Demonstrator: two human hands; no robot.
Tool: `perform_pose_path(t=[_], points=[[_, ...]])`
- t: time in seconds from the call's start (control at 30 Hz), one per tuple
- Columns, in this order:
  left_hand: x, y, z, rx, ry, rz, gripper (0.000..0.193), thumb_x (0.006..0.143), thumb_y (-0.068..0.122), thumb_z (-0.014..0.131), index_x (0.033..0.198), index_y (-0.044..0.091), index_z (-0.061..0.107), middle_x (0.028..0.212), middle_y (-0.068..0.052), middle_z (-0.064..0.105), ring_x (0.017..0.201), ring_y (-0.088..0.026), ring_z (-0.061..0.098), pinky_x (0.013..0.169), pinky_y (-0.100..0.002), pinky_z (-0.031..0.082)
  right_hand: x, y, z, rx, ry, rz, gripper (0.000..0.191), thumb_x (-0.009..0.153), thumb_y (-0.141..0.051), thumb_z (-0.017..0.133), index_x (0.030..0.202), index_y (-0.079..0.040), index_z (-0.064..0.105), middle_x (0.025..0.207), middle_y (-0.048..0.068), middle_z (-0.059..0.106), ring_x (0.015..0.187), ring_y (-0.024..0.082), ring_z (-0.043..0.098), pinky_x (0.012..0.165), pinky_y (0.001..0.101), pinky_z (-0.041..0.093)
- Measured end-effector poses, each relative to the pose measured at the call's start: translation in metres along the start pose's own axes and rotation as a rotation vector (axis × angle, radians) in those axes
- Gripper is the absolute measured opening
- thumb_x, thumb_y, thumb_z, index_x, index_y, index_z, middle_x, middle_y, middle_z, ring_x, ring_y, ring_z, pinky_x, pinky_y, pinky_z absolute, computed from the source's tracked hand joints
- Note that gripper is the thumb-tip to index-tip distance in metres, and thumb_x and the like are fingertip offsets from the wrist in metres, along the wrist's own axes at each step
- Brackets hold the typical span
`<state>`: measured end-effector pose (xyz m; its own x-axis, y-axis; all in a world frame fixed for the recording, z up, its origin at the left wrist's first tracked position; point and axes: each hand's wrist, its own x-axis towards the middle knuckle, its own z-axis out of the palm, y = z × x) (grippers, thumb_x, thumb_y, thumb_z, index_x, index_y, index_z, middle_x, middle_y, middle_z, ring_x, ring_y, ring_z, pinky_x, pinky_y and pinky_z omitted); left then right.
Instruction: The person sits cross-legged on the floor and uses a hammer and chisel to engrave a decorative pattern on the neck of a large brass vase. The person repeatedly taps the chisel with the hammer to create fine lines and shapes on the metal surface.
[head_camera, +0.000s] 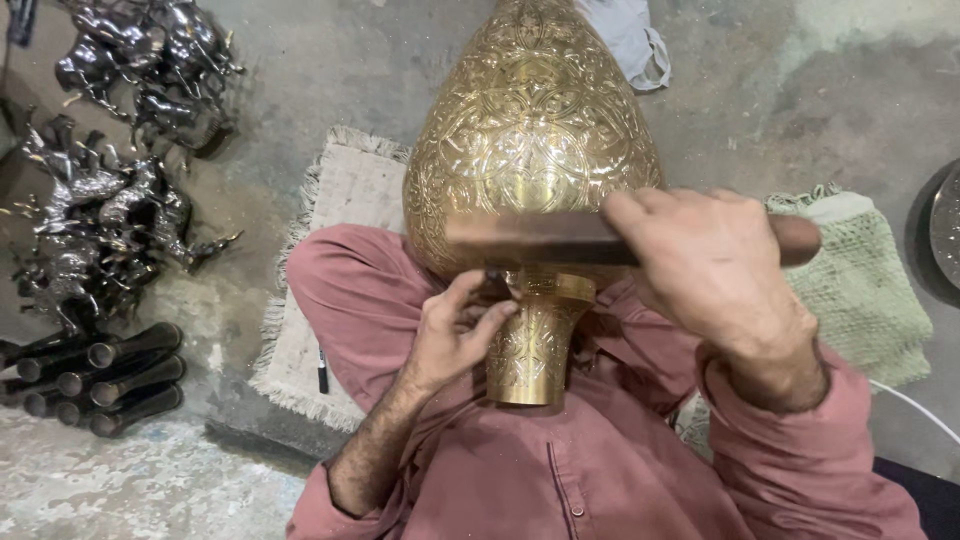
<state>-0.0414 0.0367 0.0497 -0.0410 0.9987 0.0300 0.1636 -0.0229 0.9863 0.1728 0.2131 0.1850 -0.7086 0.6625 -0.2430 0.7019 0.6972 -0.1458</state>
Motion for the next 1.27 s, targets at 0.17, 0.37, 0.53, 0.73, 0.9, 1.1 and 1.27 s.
perform_pose_path(t=[0.17, 0.37, 0.53, 0.73, 0.9, 1.1, 1.27], points=[[0.019, 0.018, -0.006, 0.218, -0.122, 0.172, 0.042, 0.096, 0.007, 0.076, 0.135, 0.004, 0.059, 0.108, -0.012, 0.071, 0.094, -0.024, 0.073, 0.079, -0.035, 0.062, -0.025, 0.015, 0.019, 0.143, 0.284, 0.019, 0.027, 0.082, -0.013, 0.07, 0.108, -0.008, 0.061, 0.086, 0.012, 0.069, 0.077, 0.037, 0.068, 0.061, 0.0478, 0.052], [0.038, 0.03, -0.013, 0.19, -0.248, 0.254, 0.041, 0.099, 0.006, 0.071, 0.139, 0.003, 0.057, 0.104, -0.012, 0.068, 0.094, -0.025, 0.071, 0.082, -0.036, 0.06, -0.047, 0.037, 0.066, 0.56, 0.445, 0.161, 0.028, 0.087, -0.015, 0.081, 0.11, -0.01, 0.066, 0.084, 0.012, 0.066, 0.074, 0.032, 0.064, 0.062, 0.0411, 0.052], [0.037, 0.025, -0.016, 0.21, -0.293, 0.264, 0.036, 0.099, 0.003, 0.071, 0.132, 0.006, 0.059, 0.097, -0.01, 0.064, 0.089, -0.025, 0.069, 0.079, -0.037, 0.058, -0.065, 0.048, 0.057, 0.25, 0.44, -0.085, 0.05, 0.07, -0.005, 0.077, 0.119, -0.005, 0.067, 0.098, 0.013, 0.074, 0.082, 0.029, 0.073, 0.072, 0.0382, 0.059], [0.034, 0.023, -0.015, 0.189, -0.295, 0.197, 0.04, 0.098, 0.002, 0.072, 0.136, 0.006, 0.061, 0.098, -0.01, 0.065, 0.089, -0.025, 0.069, 0.078, -0.038, 0.059, -0.049, 0.05, 0.043, 0.814, 0.323, -0.137, 0.035, 0.089, -0.013, 0.073, 0.122, -0.007, 0.062, 0.105, 0.004, 0.074, 0.082, 0.013, 0.075, 0.068, 0.0278, 0.064], [0.039, 0.028, -0.016, 0.167, -0.295, 0.206, 0.044, 0.097, 0.001, 0.067, 0.14, 0.003, 0.058, 0.107, -0.013, 0.068, 0.098, -0.028, 0.071, 0.085, -0.039, 0.06, -0.05, 0.054, 0.057, 0.48, 0.352, 0.053, 0.037, 0.086, -0.017, 0.08, 0.12, -0.012, 0.065, 0.082, 0.003, 0.069, 0.066, 0.016, 0.065, 0.061, 0.0339, 0.051], [0.042, 0.036, -0.016, 0.19, -0.32, 0.156, 0.041, 0.098, 0.005, 0.068, 0.138, 0.003, 0.059, 0.105, -0.015, 0.067, 0.095, -0.03, 0.07, 0.083, -0.039, 0.059, -0.05, 0.058, 0.064, 0.672, 0.308, -0.141, 0.026, 0.09, -0.012, 0.068, 0.116, -0.01, 0.064, 0.093, 0.0, 0.075, 0.068, 0.01, 0.071, 0.056, 0.0279, 0.055], [0.045, 0.041, -0.017, 0.222, -0.351, 0.183, 0.04, 0.099, 0.008, 0.068, 0.138, 0.003, 0.059, 0.107, -0.015, 0.068, 0.098, -0.031, 0.07, 0.085, -0.04, 0.059, -0.054, 0.041, 0.056, 0.4, 0.42, -0.131, 0.03, 0.085, -0.007, 0.076, 0.113, -0.008, 0.065, 0.091, 0.008, 0.075, 0.07, 0.019, 0.07, 0.062, 0.0347, 0.055]])
